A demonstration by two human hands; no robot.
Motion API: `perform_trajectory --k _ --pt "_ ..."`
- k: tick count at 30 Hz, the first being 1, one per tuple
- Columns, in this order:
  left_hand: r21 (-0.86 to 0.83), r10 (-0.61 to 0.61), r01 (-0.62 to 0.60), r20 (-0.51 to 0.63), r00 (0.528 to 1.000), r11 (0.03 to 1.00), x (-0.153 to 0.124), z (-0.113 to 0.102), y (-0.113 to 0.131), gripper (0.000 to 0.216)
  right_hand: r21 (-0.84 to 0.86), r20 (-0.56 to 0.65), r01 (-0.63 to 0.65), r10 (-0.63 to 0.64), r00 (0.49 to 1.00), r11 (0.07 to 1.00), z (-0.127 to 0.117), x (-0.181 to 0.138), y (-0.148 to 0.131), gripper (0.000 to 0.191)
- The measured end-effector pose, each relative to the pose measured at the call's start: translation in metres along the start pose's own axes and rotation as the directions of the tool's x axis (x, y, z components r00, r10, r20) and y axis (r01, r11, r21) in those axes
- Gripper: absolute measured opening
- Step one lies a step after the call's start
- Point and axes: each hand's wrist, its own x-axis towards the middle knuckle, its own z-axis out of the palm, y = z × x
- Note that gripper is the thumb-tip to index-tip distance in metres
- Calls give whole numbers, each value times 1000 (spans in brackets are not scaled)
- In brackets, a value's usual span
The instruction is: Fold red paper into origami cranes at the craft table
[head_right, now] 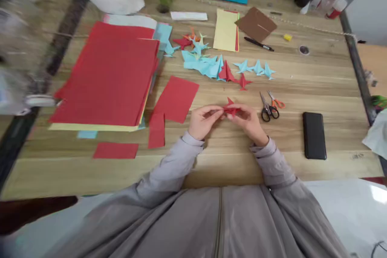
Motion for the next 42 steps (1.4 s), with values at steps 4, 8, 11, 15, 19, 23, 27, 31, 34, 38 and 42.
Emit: perform_trajectory --k 4,8,11,15,19,23,27,31,34,38,42 --pt "135 113 -108 -33 993 985 -1 -4 2 12 -5 -5 -29 29 1000 1000 -4 0 2 32" --pt "221 240 -223 -53 969 950 0 -5 5 9 -8 -67 -45 44 997 999 -5 0 7 20" --pt "261 311 -281 -81 947 923 1 -6 7 6 1 -80 -23 23 997 1000 -4 1 9 19" --pt "283 376 -338 -92 922 897 1 -7 8 2 -20 -78 -8 6 997 1000 -1 1 6 20" --pt "312 401 -354 -100 911 882 0 -8 10 3 -19 -70 16 -17 997 1000 1 2 6 19" --pt "347 426 -371 -97 899 861 0 -9 10 3 -39 -94 12 -15 995 999 2 1 7 18" --pt "372 450 -394 -73 890 840 -1 -9 11 3 -15 -63 13 -14 998 1000 4 1 6 25" --pt "385 439 -396 -27 898 833 -2 -8 13 3 -5 -88 7 -7 996 1000 7 1 6 21" --pt "344 406 -378 -11 914 859 -2 -8 13 4 13 -111 -2 4 994 1000 8 1 5 19" --pt "201 268 -268 25 963 942 -3 -7 10 13 29 -109 -31 34 993 999 7 2 1 20" --pt "179 231 -241 76 970 954 -4 -8 8 15 19 -101 -33 34 994 999 6 2 1 25"
